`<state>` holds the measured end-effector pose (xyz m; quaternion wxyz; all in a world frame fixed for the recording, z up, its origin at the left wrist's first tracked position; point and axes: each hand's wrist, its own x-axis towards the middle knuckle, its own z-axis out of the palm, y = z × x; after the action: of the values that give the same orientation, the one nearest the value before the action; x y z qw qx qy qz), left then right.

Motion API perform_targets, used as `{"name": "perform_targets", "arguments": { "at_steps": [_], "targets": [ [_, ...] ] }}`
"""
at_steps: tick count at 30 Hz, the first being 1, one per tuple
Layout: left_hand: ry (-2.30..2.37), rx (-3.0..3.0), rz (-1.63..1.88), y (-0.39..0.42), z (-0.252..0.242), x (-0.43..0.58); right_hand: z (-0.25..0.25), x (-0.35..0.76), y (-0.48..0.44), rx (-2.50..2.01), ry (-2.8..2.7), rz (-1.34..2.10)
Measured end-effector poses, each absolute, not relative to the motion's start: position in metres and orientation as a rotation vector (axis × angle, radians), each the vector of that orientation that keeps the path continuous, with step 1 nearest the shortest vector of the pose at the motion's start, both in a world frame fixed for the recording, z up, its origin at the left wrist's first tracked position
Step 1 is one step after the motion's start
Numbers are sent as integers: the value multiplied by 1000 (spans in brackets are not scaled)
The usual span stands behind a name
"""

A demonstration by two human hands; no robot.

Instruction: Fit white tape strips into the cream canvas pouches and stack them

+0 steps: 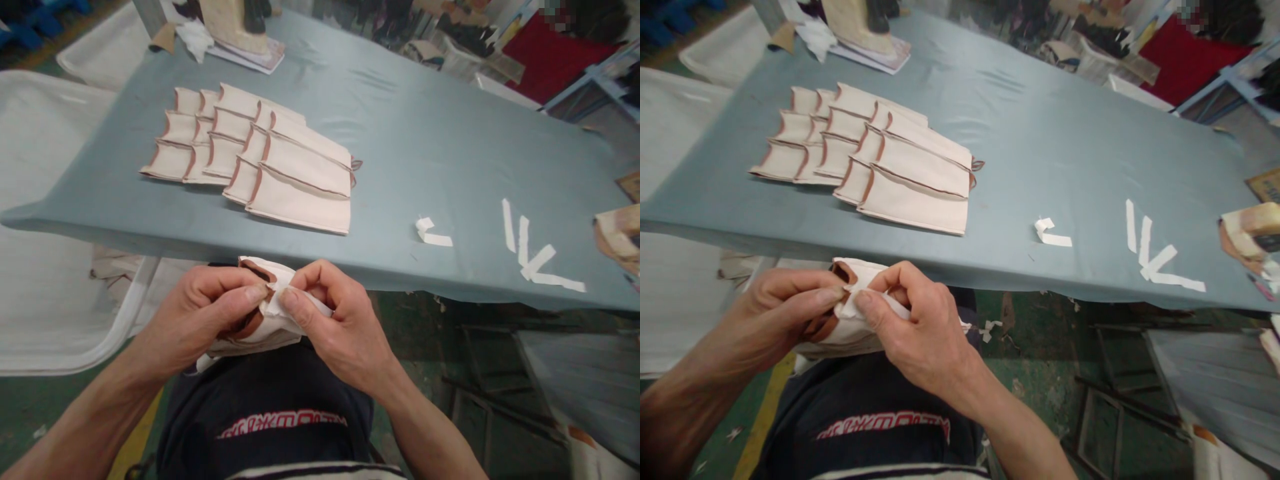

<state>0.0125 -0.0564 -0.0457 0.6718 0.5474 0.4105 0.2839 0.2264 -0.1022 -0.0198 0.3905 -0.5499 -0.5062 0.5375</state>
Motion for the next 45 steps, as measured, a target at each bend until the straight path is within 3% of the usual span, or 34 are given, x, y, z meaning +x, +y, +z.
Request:
{"name": "perform_targets", "arguments": {
  "at_steps": [14,27,35,45],
  "targets": [
    [958,1269,687,-57,-45,12,-29,214,-102,-1413,-1254,1359],
    [1047,1257,744,-56,-63,5,-46,184,-101,-1578,-1290,1062],
    [1104,1459,727,-55,-46,2,-51,175,-103,-1614,-1307,853],
    [1347,1593,725,-64,-38,15,-61,177,-105,-1517,-1228,1090]
  ]
}}
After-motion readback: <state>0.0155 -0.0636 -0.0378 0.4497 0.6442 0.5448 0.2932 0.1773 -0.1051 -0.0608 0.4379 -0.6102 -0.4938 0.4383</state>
